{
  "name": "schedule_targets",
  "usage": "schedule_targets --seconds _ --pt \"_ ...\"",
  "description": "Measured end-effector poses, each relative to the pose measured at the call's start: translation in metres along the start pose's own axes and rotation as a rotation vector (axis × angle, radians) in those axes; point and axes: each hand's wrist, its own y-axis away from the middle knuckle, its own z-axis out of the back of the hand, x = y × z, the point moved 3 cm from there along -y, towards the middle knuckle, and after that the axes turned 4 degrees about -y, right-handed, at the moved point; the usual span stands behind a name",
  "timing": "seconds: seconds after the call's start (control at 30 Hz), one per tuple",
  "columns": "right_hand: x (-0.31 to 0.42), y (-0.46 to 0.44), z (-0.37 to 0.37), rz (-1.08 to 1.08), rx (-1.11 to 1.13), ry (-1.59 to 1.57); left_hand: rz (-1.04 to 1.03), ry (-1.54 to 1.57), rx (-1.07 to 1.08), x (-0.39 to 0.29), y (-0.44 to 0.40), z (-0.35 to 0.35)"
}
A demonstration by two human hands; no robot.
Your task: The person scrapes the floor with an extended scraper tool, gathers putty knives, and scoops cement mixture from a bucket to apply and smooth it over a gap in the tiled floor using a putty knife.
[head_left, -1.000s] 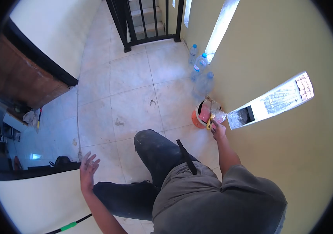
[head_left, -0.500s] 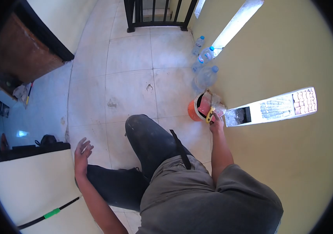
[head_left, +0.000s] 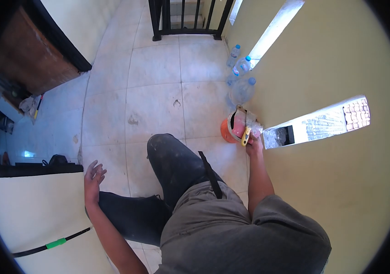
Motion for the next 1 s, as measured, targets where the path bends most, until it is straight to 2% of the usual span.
schedule_targets --seconds 0.03,0.1,0.2,0.27,0.33,0.4,0.47,0.57,0.63,0.73,0.77,0.83,0.9,0.97,1.0 --pt "0.001 0.005 -0.008 0.004 0.001 -0.006 0.004 -0.009 -0.003 0.0 0.0 0.0" --pt "0.001 0.017 -0.03 -0.007 0.145 0.016 0.001 -0.031 -0.011 -0.002 0.002 -0.002" --pt "-0.002 0.048 -0.091 -0.017 0.178 0.086 -0.03 -0.09 -0.003 0.004 -0.005 -0.007" --pt "-0.02 0.058 -0.128 -0.073 0.295 0.113 -0.061 -0.13 0.018 -0.004 -0.013 -0.022" --pt "-0.056 0.051 -0.149 -0.124 0.356 0.15 -0.16 -0.152 0.071 -0.029 -0.011 -0.073" --pt "-0.092 0.079 -0.191 -0.234 0.372 0.13 -0.164 -0.102 0.148 -0.045 -0.016 -0.133" --pt "-0.133 0.106 -0.224 -0.313 0.473 0.089 -0.099 0.091 0.187 -0.057 -0.022 -0.194" --pt "-0.176 0.156 -0.266 -0.49 0.511 0.116 -0.03 0.22 0.098 -0.077 -0.026 -0.244" --pt "-0.201 0.184 -0.285 -0.56 0.513 0.118 0.045 0.488 0.03 -0.066 -0.047 -0.246" --pt "-0.216 0.203 -0.295 -0.585 0.597 0.137 0.085 0.54 -0.098 -0.039 -0.06 -0.231" --pt "-0.215 0.206 -0.299 -0.593 0.64 0.237 0.036 0.543 -0.138 -0.032 -0.06 -0.226" --pt "-0.223 0.201 -0.304 -0.621 0.688 0.348 0.077 0.526 -0.17 -0.027 -0.062 -0.215" --pt "-0.227 0.206 -0.308 -0.552 0.813 0.569 0.124 0.509 -0.185 -0.018 -0.056 -0.206" --pt "-0.232 0.209 -0.318 -0.592 0.791 0.573 0.002 0.524 -0.202 -0.017 -0.056 -0.195" --pt "-0.23 0.213 -0.328 -0.608 0.774 0.563 0.011 0.526 -0.21 -0.017 -0.055 -0.191"
